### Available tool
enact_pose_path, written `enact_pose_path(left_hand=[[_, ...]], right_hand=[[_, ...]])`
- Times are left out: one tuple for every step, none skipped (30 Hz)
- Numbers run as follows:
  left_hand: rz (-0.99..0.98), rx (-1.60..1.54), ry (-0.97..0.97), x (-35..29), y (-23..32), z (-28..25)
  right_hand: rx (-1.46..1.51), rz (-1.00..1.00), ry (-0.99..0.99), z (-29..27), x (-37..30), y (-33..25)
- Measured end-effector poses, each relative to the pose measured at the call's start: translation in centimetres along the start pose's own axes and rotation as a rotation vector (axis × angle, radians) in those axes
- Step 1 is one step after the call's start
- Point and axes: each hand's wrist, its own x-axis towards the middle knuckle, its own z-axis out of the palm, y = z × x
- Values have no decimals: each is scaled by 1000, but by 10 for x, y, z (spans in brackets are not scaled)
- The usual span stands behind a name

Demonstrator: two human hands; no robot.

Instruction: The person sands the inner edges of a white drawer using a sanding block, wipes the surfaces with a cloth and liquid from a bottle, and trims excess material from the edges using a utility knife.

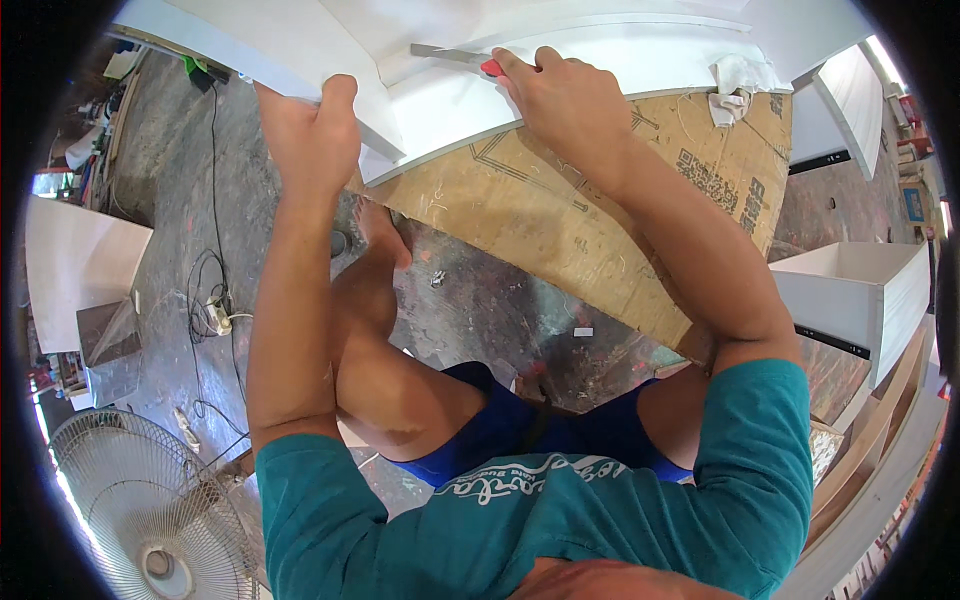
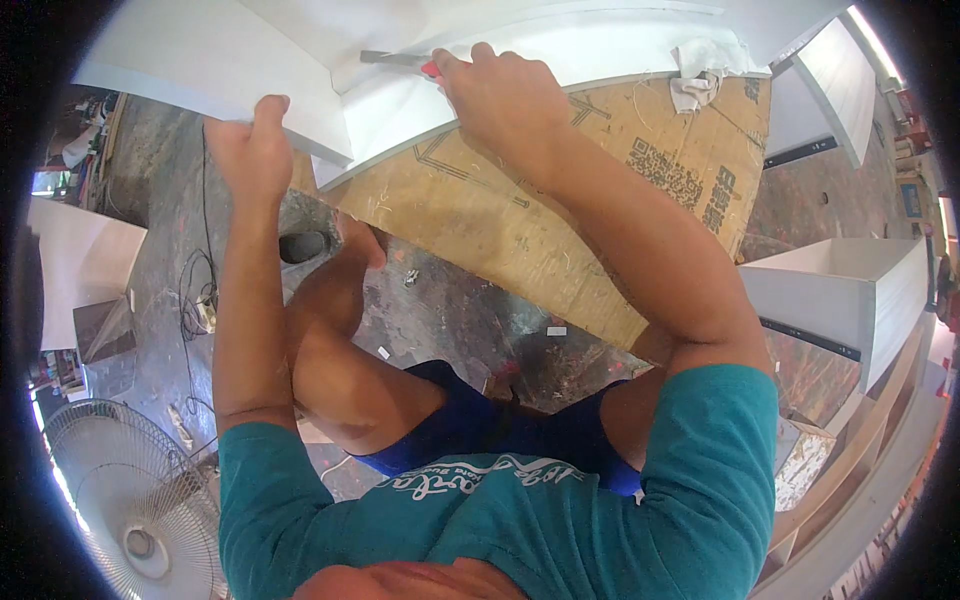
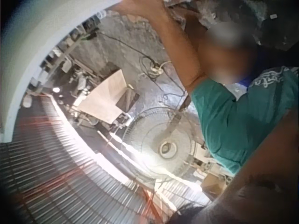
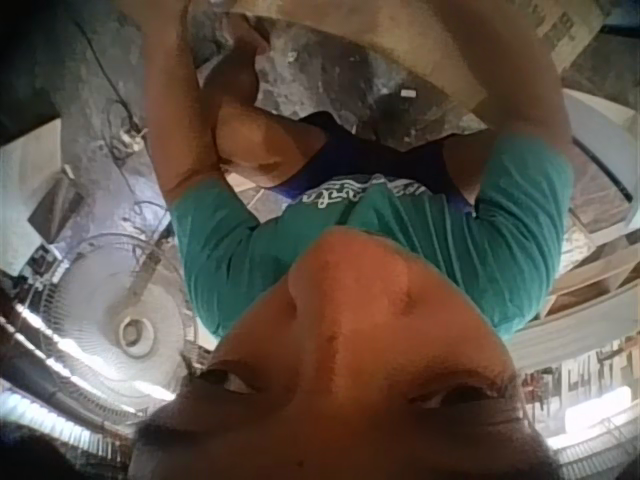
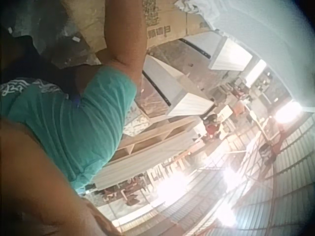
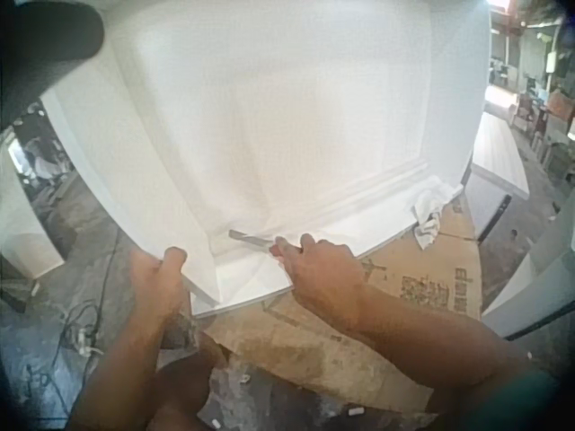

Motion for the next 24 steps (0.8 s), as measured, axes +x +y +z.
enact_pose_path(left_hand=[[-32, 2, -41, 0, 1, -1], [-33, 2, -41, -1, 3, -1], [-50, -13, -23, -2, 6, 1], [-67, -28, -3, -2, 8, 2], [-67, -28, -4, -2, 8, 2], [-47, 5, -13, -2, 8, 1], [-26, 39, -23, -1, 8, 0], [-25, 38, -24, -1, 6, -1], [-28, 38, -30, 0, 3, -2], [-32, 35, -37, 0, 3, -1], [-30, 32, -38, -1, 4, 0], [-26, -6, -17, -2, 7, 2], [-20, -43, 5, -1, 10, 3], [-16, -45, 5, 0, 9, 2], [26, 18, -29, 1, 5, 0], [68, 89, -62, 1, 0, -3], [70, 96, -60, 1, -4, -4], [30, 30, -57, 0, -7, -4], [-11, -43, -54, 1, -9, -2], [-10, -44, -52, 2, -9, -2], [24, 15, -63, 3, -9, -1], [55, 76, -77, 2, -10, -2], [52, 82, -76, 2, -10, -4], [30, 48, -72, 2, -10, -6]], right_hand=[[0, 0, -1, 0, 0, 0], [4, 4, -8, 0, 1, 1], [9, 8, -15, 0, 1, 1], [8, 9, -15, 1, 1, 1], [8, 8, -11, 1, 1, 1], [7, 8, -7, 1, 1, 1], [7, 10, -7, 0, 1, 1], [-1, 17, -22, 0, 1, 0], [-8, 25, -38, -1, 1, 0], [-11, 28, -38, -2, 1, 0], [0, 27, -50, -2, 1, 1], [10, 26, -62, -2, 1, 2], [8, 27, -59, -3, 2, 4], [80, 44, -50, -3, 4, 8], [152, 60, -41, -4, 4, 11], [156, 57, -37, -8, 7, 9], [197, 101, -134, -16, 9, 6], [238, 143, -232, -19, 11, 3], [236, 143, -231, -19, 11, 6], [278, 97, -139, -19, 10, 10], [319, 51, -49, -18, 10, 12], [321, 50, -51, -25, 12, 10], [247, 78, -155, -38, 17, 5], [172, 105, -258, -43, 20, 1]])
